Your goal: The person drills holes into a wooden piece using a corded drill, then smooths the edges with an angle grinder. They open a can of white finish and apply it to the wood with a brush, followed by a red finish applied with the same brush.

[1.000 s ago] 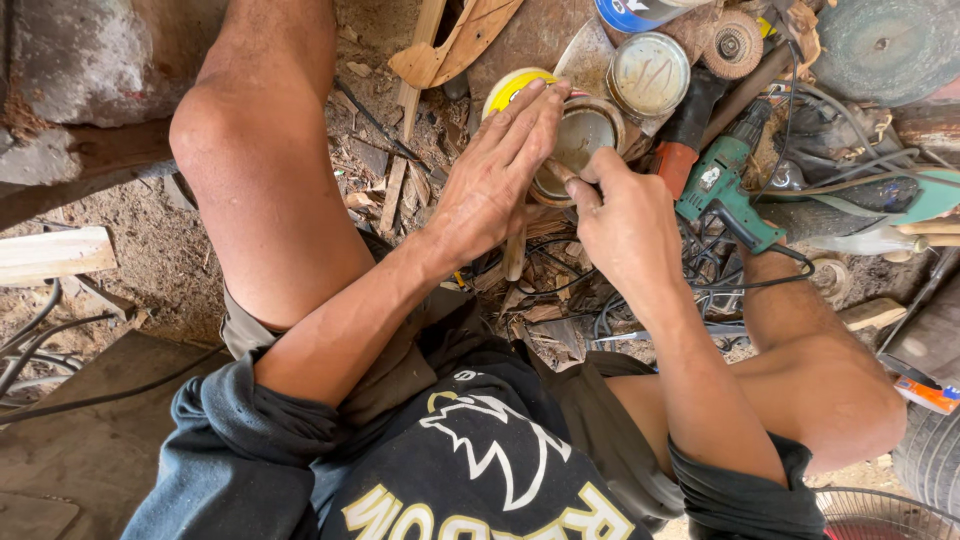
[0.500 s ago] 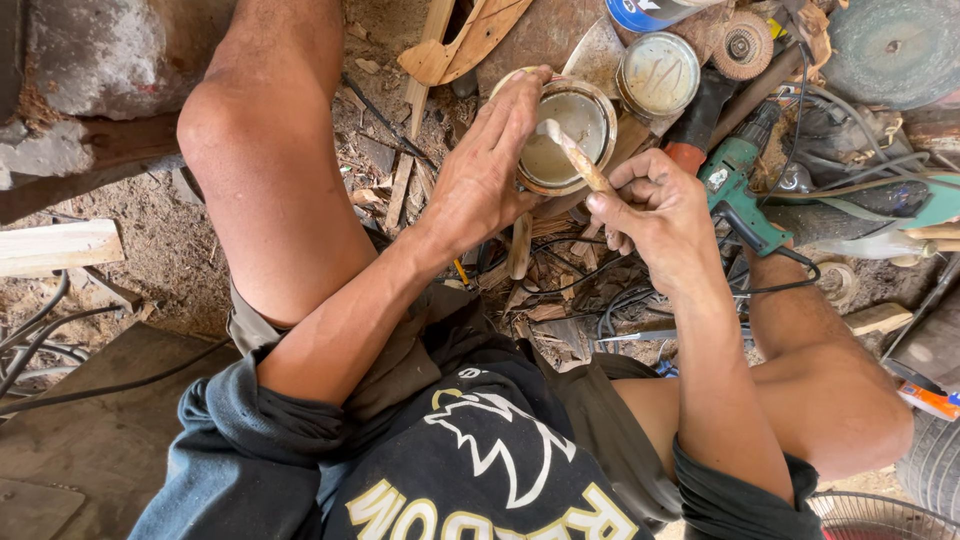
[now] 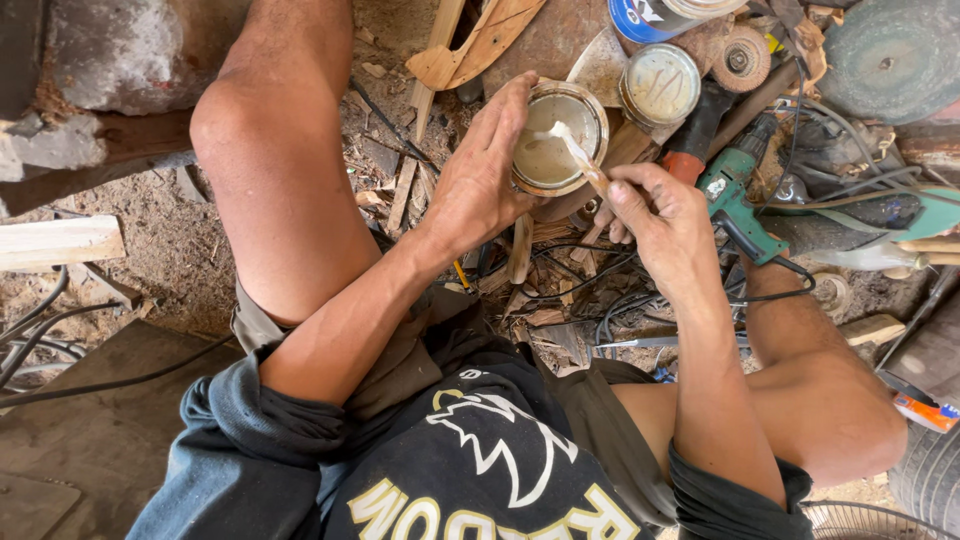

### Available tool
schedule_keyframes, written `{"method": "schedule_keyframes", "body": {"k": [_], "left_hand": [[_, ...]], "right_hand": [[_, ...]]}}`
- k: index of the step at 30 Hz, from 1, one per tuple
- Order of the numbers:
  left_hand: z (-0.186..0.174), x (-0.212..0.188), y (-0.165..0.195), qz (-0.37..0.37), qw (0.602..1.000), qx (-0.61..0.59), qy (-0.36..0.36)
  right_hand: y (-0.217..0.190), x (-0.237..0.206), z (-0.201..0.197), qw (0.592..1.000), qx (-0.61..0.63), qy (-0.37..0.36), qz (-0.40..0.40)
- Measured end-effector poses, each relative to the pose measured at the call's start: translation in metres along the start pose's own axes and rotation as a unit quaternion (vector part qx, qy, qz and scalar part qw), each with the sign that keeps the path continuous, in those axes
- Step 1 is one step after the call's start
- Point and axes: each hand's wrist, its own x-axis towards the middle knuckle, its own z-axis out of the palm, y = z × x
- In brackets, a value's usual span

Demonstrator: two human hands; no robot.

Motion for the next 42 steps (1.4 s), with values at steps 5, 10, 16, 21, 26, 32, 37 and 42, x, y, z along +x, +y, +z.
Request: {"method": "schedule_keyframes", "body": {"k": [5, 10, 16, 21, 26, 32, 37, 42], "left_hand": [[-0.005, 0.001, 0.002, -0.033, 0.999, 0.008, 0.001], [-0.012, 0.003, 0.008, -0.079, 0.996, 0.018, -0.034], [-0.014, 0.008, 0.014, -0.08, 0.995, 0.038, -0.044], [-0.016, 0.009, 0.016, -0.08, 0.995, 0.046, -0.047], [-0.022, 0.01, 0.019, -0.089, 0.995, 0.025, -0.046], [-0.025, 0.011, 0.023, -0.083, 0.996, 0.018, -0.037], [-0.019, 0.01, 0.02, -0.096, 0.994, 0.028, -0.044], [-0.015, 0.01, 0.017, -0.12, 0.99, 0.041, -0.066]], "right_hand": [[-0.005, 0.002, 0.0, 0.999, 0.019, -0.027, 0.002], [-0.003, 0.003, 0.003, 0.998, 0.045, -0.037, 0.017], [0.002, 0.005, 0.005, 0.995, 0.091, -0.044, 0.023], [0.002, 0.004, 0.005, 0.998, 0.037, -0.054, 0.006], [0.001, 0.002, 0.008, 0.999, 0.025, -0.045, 0.011], [-0.005, 0.002, 0.012, 0.998, 0.044, -0.043, 0.024], [-0.011, 0.001, 0.011, 0.999, -0.003, -0.041, 0.027], [-0.01, 0.002, 0.012, 0.998, -0.007, -0.051, 0.02]]}}
